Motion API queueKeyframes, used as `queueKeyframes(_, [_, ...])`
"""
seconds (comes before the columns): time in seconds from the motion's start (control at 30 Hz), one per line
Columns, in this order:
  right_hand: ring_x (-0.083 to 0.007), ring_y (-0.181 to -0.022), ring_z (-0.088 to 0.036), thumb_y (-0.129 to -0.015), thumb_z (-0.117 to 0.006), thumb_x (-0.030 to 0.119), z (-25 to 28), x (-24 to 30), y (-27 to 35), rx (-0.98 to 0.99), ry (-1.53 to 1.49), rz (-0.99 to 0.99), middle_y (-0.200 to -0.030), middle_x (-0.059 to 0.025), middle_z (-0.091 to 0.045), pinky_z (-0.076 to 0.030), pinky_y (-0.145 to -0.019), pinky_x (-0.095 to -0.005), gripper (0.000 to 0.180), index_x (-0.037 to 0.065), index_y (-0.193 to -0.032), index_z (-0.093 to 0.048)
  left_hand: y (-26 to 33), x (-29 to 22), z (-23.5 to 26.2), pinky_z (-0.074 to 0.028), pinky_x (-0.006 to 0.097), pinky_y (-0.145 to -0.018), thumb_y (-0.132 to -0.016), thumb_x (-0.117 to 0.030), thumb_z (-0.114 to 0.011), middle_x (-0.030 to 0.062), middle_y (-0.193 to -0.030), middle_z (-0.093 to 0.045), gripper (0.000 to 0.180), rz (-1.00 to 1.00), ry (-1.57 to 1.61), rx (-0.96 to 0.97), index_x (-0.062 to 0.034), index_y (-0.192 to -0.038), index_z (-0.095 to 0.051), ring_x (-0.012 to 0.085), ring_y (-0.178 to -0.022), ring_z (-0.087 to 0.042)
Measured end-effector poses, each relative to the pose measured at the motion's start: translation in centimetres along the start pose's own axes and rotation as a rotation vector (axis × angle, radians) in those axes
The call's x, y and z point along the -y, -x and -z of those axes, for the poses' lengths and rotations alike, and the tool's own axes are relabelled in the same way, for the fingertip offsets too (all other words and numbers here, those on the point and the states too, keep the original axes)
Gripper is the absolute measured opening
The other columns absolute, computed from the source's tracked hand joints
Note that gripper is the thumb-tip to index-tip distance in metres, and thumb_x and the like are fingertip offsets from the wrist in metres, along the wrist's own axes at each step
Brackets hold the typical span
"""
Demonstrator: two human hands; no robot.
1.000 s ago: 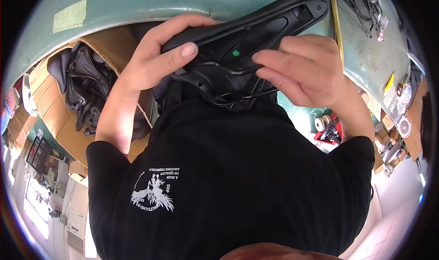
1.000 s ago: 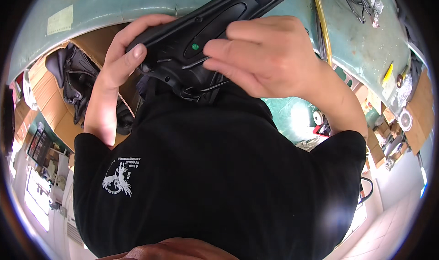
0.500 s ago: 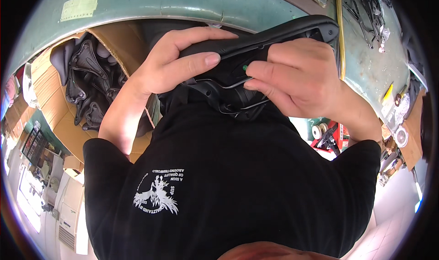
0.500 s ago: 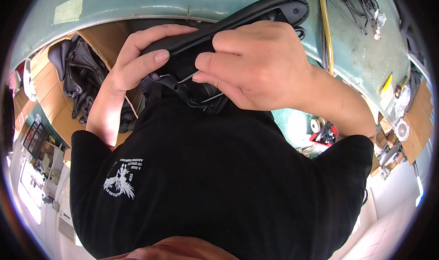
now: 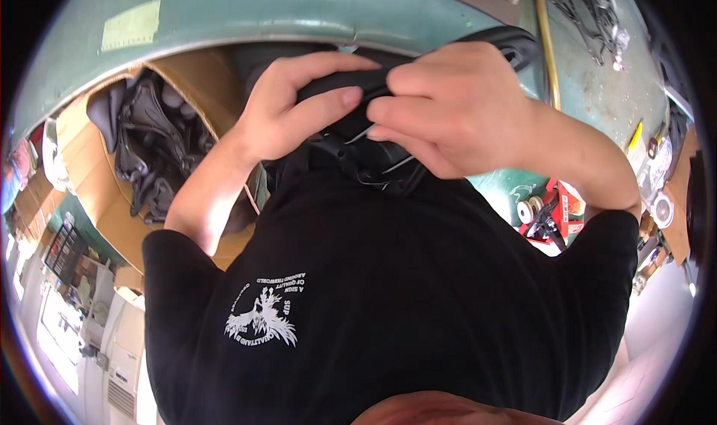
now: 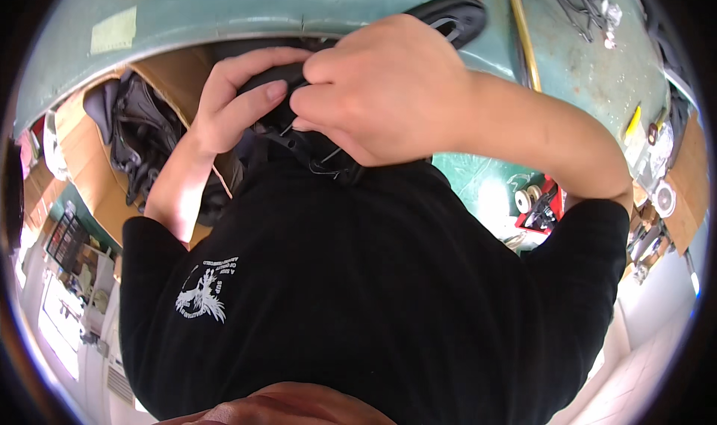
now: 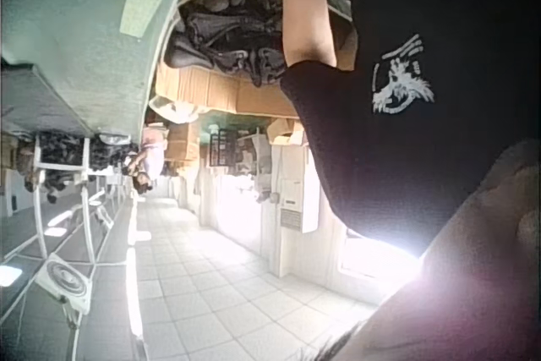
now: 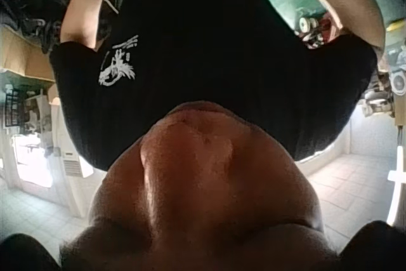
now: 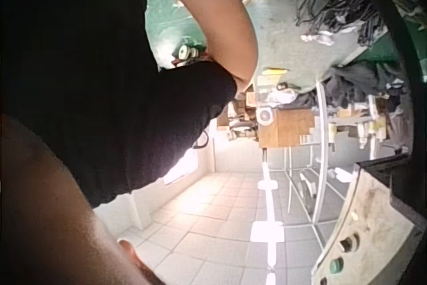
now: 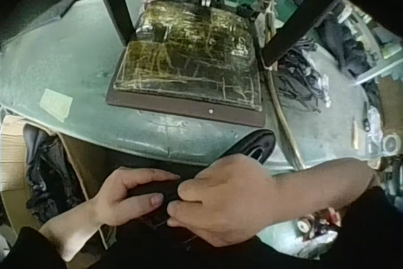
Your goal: The person assembles bicycle saddles by taking saddle seats and metal rails, fitting the rails into the underside of each saddle by hand, and pressing them with a machine press.
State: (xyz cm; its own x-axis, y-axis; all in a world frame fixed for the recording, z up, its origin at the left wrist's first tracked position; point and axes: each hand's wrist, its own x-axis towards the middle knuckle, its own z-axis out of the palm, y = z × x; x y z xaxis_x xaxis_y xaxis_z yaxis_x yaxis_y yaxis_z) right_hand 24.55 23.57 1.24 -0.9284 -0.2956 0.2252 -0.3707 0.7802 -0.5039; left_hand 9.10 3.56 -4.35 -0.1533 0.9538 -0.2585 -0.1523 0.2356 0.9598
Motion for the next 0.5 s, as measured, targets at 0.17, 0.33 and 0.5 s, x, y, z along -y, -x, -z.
queueKeyframes(0.17, [-0.0305,-0.095,-0.066,-0.082,-0.081,0.029,0.7,-3.7,-2.1,-0.415,-0.015,0.146,-0.097,-0.0052,-0.064,-0.056,-0.073,-0.0411,0.024,0.012,-0.095,-0.07,0.0,-1.2,1.1,-0.047,0.031,-0.105,-0.099,-0.014,-0.063,0.0142,-0.126,-0.072,0.04,-0.067,0.106,-0.197,0.0066,-0.133,-0.066,0.018,-0.119,-0.064])
queueKeyframes(0.33, [-0.0419,-0.114,-0.067,-0.079,-0.082,0.027,0.6,-2.6,-0.9,-0.739,0.074,-0.554,-0.128,-0.0209,-0.066,-0.059,-0.088,-0.0444,0.069,-0.003,-0.136,-0.058,-7.1,-4.6,-0.5,-0.047,0.031,-0.104,-0.109,-0.025,-0.06,0.0143,-0.131,-0.068,0.044,-0.072,0.394,-0.548,0.0062,-0.14,-0.06,0.0181,-0.117,-0.063])
queueKeyframes(0.5, [-0.0431,-0.106,-0.07,-0.083,-0.075,0.019,1.3,-8.9,-0.9,-0.79,0.196,-0.664,-0.13,-0.0241,-0.067,-0.059,-0.088,-0.0453,0.067,-0.002,-0.143,-0.055,-13.9,-6.0,-0.4,-0.049,0.035,-0.102,-0.102,-0.026,-0.07,0.0181,-0.128,-0.067,0.04,-0.454,-0.46,-0.718,0.0041,-0.129,-0.066,0.0261,-0.114,-0.065])
